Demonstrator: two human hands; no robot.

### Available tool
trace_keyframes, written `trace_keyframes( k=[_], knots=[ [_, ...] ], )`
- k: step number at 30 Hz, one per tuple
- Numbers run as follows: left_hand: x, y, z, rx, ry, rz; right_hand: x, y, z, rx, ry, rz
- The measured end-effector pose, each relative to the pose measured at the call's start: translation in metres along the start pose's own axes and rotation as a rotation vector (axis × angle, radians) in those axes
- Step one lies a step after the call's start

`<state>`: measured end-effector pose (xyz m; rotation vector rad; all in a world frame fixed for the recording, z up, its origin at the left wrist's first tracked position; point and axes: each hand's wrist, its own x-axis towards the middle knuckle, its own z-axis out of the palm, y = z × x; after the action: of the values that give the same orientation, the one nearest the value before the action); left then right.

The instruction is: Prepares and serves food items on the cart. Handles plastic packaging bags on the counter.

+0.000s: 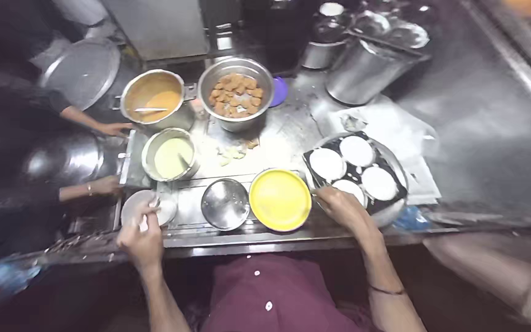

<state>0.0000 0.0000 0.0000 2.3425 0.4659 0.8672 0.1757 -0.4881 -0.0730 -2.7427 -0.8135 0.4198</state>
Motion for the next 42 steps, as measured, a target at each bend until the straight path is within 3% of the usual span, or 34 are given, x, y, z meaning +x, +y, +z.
trace_keyframes(
  k=[3, 7, 9, 16, 22, 33, 42],
  knots=[
    [-0.071, 0.020, 0.039, -0.137, -0.004, -0.190, 0.005, 0.004, -0.013, 0.013, -0.113, -0.024],
    [-0.098, 0.039, 0.057, 0.139, -0.129, -0.112, 0.035, 0.010, -0.034, -0.029, -0.063, -0.151],
    [-0.096, 0.039, 0.063, 0.209, -0.149, -0.102, 0.056, 0.009, -0.046, -0.077, -0.003, -0.202],
    [-0.082, 0.040, 0.069, -0.072, -0.004, -0.257, 0.108, 0.009, -0.041, -0.095, -0.024, -0.388],
    [-0.071, 0.048, 0.086, 0.220, 0.067, -0.468, 0.111, 0.007, -0.014, -0.025, -0.192, -0.440],
    [-0.075, 0.053, 0.085, 0.280, 0.002, -0.416, 0.113, 0.004, 0.001, -0.050, -0.232, -0.483],
    [-0.077, 0.048, 0.086, 0.286, 0.004, -0.349, 0.115, 0.010, -0.007, -0.036, -0.287, -0.376]
  ],
)
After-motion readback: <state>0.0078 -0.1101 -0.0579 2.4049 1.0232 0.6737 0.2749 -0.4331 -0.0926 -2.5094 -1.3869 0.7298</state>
